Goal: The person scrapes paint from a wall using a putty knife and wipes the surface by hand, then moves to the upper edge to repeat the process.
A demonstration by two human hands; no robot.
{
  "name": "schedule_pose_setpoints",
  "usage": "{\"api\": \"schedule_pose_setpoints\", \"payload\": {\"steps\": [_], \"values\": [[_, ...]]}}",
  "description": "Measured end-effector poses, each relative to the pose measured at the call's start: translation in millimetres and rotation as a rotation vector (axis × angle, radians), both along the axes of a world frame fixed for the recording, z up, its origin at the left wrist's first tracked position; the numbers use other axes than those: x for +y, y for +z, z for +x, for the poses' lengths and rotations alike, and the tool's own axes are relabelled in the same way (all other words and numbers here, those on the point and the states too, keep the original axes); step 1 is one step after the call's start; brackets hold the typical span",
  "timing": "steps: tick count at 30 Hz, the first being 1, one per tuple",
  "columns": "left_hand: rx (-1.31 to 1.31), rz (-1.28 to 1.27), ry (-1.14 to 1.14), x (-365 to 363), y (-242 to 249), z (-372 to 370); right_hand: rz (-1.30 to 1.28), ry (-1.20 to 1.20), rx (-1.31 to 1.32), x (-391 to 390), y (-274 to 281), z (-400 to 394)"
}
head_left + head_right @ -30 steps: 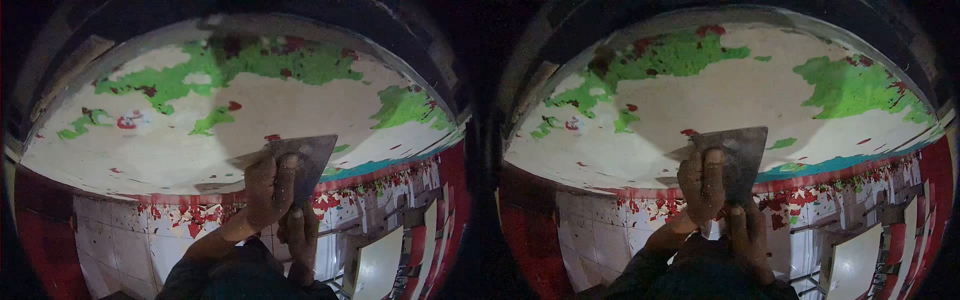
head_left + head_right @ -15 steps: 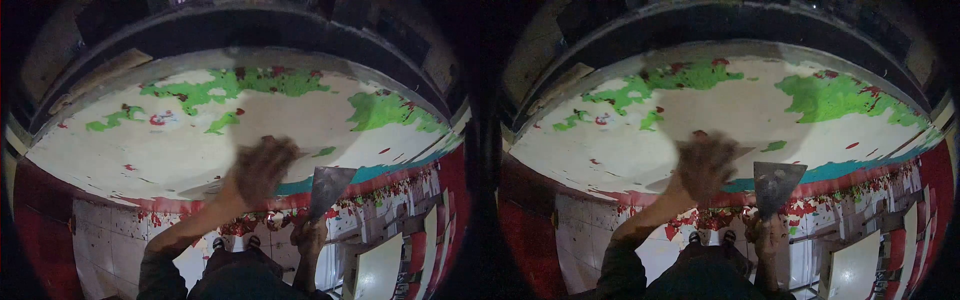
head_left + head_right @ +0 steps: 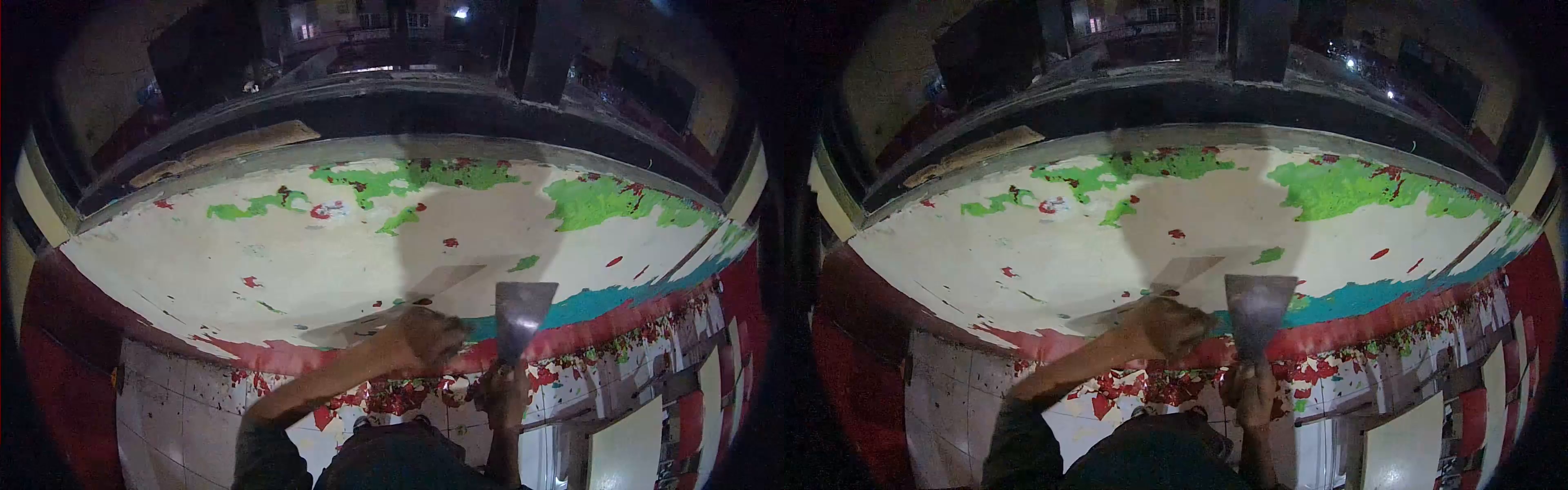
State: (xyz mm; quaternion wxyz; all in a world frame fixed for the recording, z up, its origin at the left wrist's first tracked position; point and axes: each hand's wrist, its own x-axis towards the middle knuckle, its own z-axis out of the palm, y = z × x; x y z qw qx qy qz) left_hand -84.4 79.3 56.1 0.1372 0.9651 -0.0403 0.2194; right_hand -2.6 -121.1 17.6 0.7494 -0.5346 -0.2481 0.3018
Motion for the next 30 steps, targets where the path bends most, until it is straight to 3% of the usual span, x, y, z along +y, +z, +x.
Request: {"api": "schedule_pose_setpoints", "payload": {"steps": [1, 4, 7, 8, 11, 14, 17, 19, 22, 26, 28, 30], "values": [[0.021, -0.200, 0.103, -8, 16, -6, -0.001, 0.074, 0.004, 3, 6, -3], [-0.359, -0.979, 0.251, -22, 49, -16, -0.028, 0.198, -0.040, 27, 19, -19], [-0.341, -1.004, 0.443, -19, 70, -23, -0.124, 0.254, -0.128, 52, 48, -38], [-0.487, -0.829, 0.541, -12, 50, -17, -0.105, 0.235, -0.108, 62, 54, -43], [-0.603, -0.797, 0.483, -7, 75, -18, -0.057, 0.196, -0.121, 78, 61, -53], [-0.583, -0.933, 0.495, -10, 63, -20, -0.069, 0.198, -0.238, 74, 60, -51], [-0.787, -0.737, 0.494, -6, 62, -13, -0.099, 0.179, -0.264, 75, 59, -55], [-0.760, -0.828, 0.443, -4, 68, -14, -0.065, 0.174, -0.374, 83, 69, -51], [-0.699, -0.891, 0.460, -9, 64, -17, -0.101, 0.169, -0.060, 75, 61, -62], [-0.701, -0.989, 0.445, -11, 84, -21, -0.113, 0.207, -0.086, 75, 76, -63], [-0.638, -0.831, 0.510, -14, 61, -25, -0.149, 0.197, -0.092, 73, 87, -64], [-0.539, -0.945, 0.480, -11, 61, -25, -0.175, 0.177, -0.070, 74, 72, -63]]}}
